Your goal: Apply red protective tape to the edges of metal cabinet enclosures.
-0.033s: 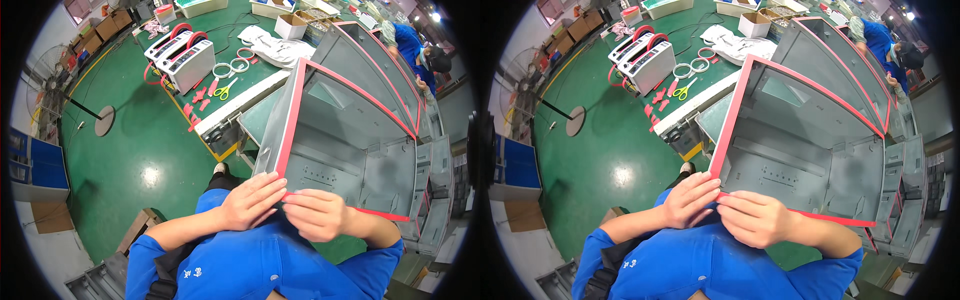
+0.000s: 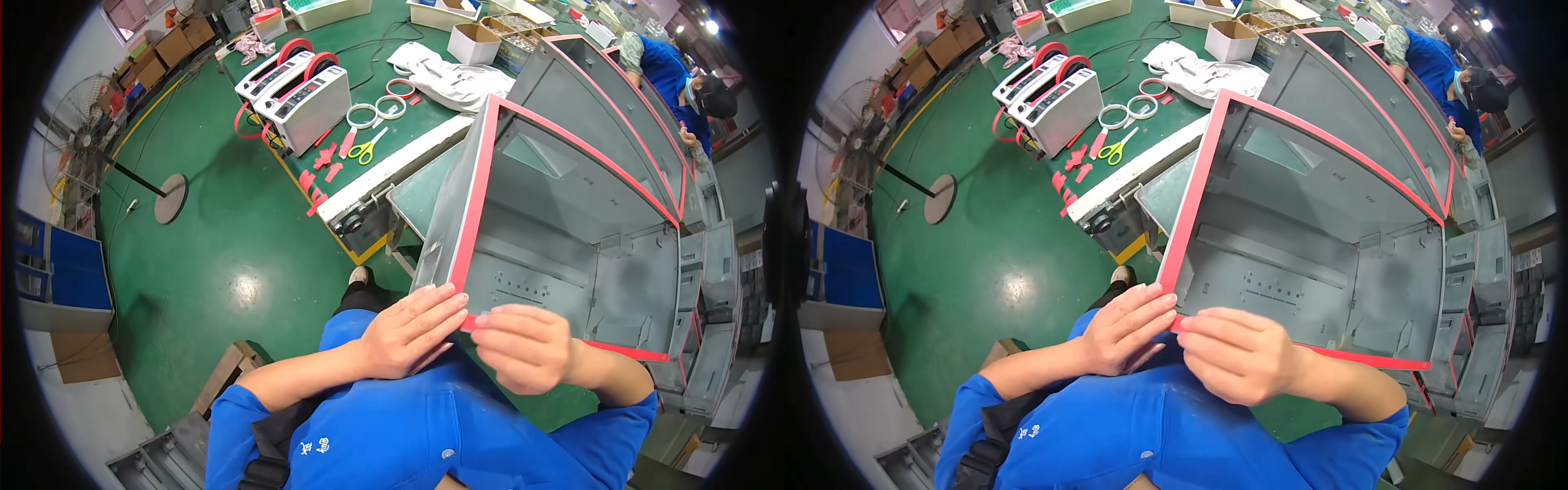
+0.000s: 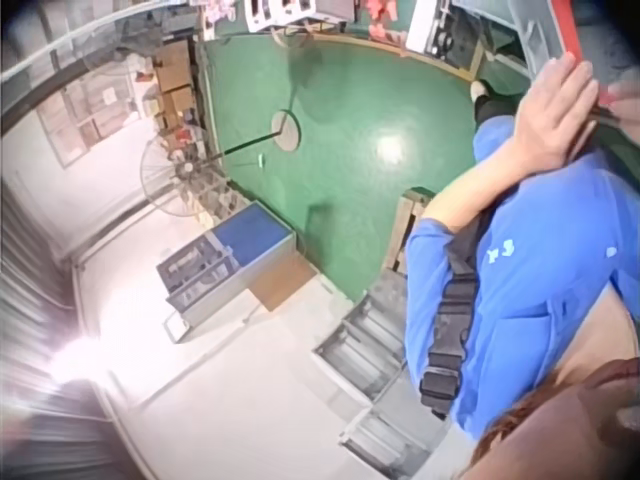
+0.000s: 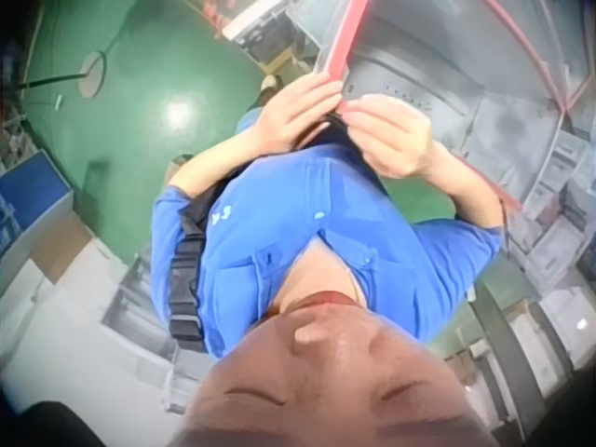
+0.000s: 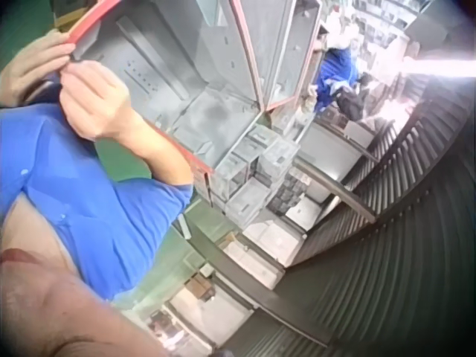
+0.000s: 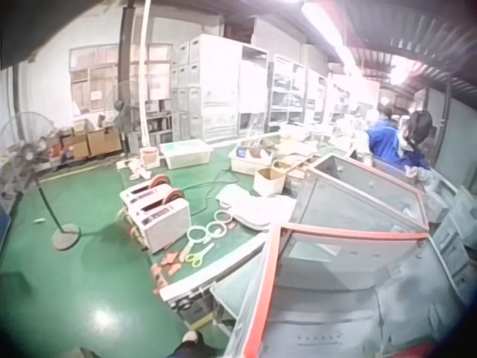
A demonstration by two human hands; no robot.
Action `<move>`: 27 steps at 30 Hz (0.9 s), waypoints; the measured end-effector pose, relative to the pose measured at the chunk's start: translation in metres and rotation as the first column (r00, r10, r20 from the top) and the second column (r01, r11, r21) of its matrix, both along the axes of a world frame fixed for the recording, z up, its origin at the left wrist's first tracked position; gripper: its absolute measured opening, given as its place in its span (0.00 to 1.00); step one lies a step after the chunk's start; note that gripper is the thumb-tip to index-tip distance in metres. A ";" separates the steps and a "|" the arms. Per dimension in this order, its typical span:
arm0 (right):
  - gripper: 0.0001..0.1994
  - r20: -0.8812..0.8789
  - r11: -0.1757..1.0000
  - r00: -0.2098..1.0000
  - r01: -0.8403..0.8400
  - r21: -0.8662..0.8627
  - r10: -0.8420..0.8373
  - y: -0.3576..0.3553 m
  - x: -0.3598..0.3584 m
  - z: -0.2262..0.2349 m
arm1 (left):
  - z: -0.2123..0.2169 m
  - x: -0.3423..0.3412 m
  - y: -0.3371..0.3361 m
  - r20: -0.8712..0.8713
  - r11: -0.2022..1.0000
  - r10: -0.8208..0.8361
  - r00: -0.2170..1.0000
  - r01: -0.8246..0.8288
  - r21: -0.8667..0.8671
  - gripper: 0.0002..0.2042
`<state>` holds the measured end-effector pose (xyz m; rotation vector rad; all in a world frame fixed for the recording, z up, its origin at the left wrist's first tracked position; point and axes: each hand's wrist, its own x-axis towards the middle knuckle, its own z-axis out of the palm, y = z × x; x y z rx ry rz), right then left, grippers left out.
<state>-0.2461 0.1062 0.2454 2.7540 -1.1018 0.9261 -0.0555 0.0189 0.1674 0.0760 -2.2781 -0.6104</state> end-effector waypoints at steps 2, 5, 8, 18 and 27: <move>0.12 0.017 0.995 0.995 0.095 0.028 -0.096 -0.008 -0.004 0.009 | 0.002 0.002 0.001 0.012 0.999 0.013 1.000 -0.013 -0.047 0.19; 0.16 -0.057 0.976 0.977 0.208 0.070 -0.204 -0.019 -0.004 0.011 | 0.003 0.004 0.000 -0.008 0.991 -0.004 1.000 0.003 -0.134 0.17; 0.17 -0.217 0.974 0.959 0.206 0.099 -0.181 -0.031 -0.002 0.010 | -0.001 0.004 -0.008 -0.056 0.980 -0.074 0.996 0.062 -0.188 0.15; 0.39 -0.422 0.958 0.898 0.218 0.187 -0.122 -0.097 -0.052 -0.010 | -0.001 0.003 -0.010 -0.101 0.992 -0.083 0.991 0.072 -0.106 0.12; 0.36 -0.422 0.800 0.730 0.600 0.018 -0.538 -0.190 -0.120 -0.028 | 0.001 -0.007 -0.015 -0.096 0.992 -0.050 0.994 0.039 -0.120 0.12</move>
